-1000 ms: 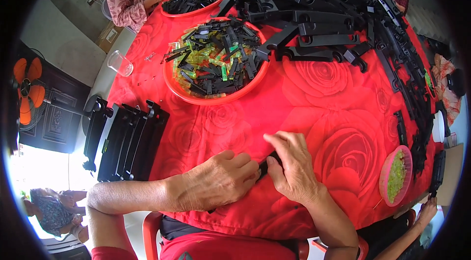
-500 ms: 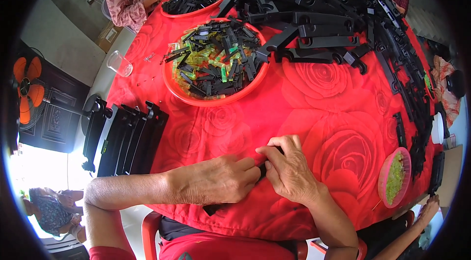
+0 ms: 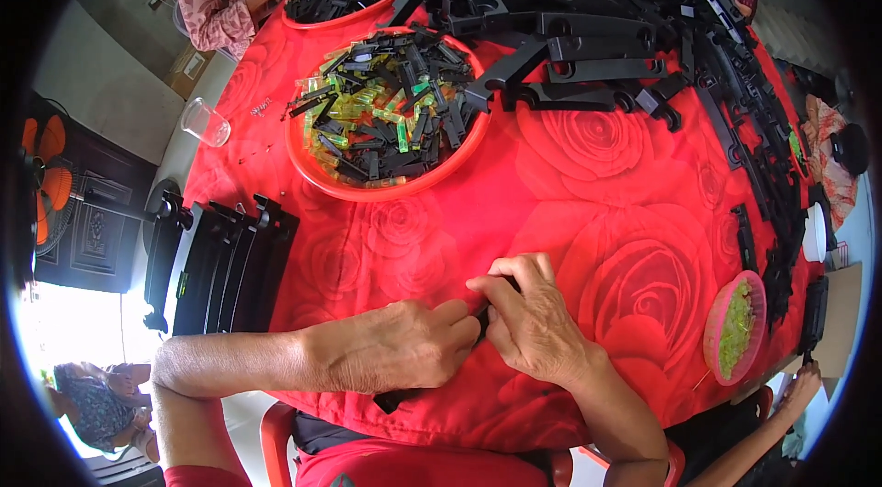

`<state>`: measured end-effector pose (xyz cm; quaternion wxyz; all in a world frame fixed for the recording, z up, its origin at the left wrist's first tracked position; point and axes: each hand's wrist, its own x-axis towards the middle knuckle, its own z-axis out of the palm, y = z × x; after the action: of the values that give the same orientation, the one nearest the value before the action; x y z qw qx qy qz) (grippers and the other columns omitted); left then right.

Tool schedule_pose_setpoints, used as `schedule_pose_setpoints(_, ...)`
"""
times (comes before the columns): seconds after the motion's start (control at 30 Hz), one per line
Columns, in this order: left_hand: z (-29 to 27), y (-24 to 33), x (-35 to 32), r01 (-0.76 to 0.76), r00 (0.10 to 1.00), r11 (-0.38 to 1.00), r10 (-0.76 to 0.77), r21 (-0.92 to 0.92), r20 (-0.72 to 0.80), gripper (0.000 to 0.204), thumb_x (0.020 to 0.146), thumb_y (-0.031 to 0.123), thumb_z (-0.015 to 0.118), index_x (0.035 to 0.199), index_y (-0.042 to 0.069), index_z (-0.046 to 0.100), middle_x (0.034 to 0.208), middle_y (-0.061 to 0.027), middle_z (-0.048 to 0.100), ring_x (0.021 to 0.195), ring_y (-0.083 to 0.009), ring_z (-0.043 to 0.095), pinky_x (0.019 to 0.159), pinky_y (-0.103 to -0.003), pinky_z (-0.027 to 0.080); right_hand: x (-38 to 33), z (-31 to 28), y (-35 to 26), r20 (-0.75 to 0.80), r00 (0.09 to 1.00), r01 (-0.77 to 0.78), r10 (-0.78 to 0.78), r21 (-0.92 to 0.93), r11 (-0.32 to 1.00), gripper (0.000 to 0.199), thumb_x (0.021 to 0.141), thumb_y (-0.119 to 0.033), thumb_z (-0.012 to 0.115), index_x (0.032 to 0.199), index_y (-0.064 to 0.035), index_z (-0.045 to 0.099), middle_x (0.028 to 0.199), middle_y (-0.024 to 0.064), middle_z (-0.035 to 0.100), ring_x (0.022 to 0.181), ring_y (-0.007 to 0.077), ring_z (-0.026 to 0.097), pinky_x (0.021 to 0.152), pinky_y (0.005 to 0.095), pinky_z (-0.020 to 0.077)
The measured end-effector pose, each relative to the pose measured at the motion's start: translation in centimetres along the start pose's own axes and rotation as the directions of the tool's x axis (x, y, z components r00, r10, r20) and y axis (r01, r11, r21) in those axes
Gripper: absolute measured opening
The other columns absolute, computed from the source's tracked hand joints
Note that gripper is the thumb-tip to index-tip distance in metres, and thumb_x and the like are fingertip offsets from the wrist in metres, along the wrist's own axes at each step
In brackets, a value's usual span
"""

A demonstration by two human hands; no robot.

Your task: The person assembles plastic frames by fitting small components into the interior slots and pressing them into place by hand.

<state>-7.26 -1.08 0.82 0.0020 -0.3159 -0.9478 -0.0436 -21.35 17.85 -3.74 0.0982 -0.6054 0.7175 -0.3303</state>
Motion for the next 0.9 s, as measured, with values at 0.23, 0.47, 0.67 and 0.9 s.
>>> schedule_pose_setpoints(0.23,-0.4,0.0,-0.2,-0.031,0.999,0.999,0.032,0.033,-0.031,0.014,0.082,0.012,0.069,0.086,0.001,0.077,0.095,-0.007,0.063,0.09,-0.0181,0.062,0.063,-0.028,0.057,0.2,0.1,0.1,0.005,1.0,-0.005,0.005,-0.012,1.0,0.037,0.086,-0.006,0.061,0.122,-0.0016,0.065,0.115,0.016,0.054,0.104,0.0345,0.051,0.095,0.047,0.0448)
schedule_pose_setpoints(0.47,-1.4,0.3,0.4,-0.015,1.0,0.995,0.013,0.098,0.021,0.01,0.081,0.014,0.069,0.082,0.005,0.073,0.09,-0.0026,0.058,0.089,-0.0163,0.058,0.06,-0.027,0.05,0.0,0.1,0.2,-0.015,0.999,0.029,-0.029,-0.012,1.0,0.038,0.084,-0.005,0.062,0.122,-0.0018,0.064,0.114,0.016,0.054,0.103,0.0342,0.052,0.095,0.0473,0.0446)
schedule_pose_setpoints(0.67,-1.1,-0.2,0.4,-0.077,0.996,0.991,0.07,0.108,0.059,0.01,0.077,0.013,0.069,0.08,0.003,0.069,0.087,-0.0013,0.053,0.088,-0.0156,0.055,0.057,-0.025,0.052,0.1,0.1,0.1,-0.011,0.999,0.037,-0.037,-0.029,0.999,0.038,0.083,-0.006,0.063,0.121,-0.0019,0.064,0.114,0.0159,0.054,0.102,0.0338,0.053,0.095,0.0477,0.0443)
schedule_pose_setpoints(0.9,0.4,-0.5,0.2,-0.064,0.997,0.998,0.065,0.02,-0.051,0.012,0.078,0.012,0.069,0.079,0.003,0.076,0.089,-0.0067,0.062,0.085,-0.0173,0.063,0.061,-0.029,0.056,0.1,0.1,0.0,-0.016,1.0,0.02,-0.021,-0.03,0.999,0.038,0.082,-0.005,0.062,0.12,-0.0028,0.065,0.113,0.0161,0.053,0.101,0.035,0.051,0.093,0.0473,0.0453)
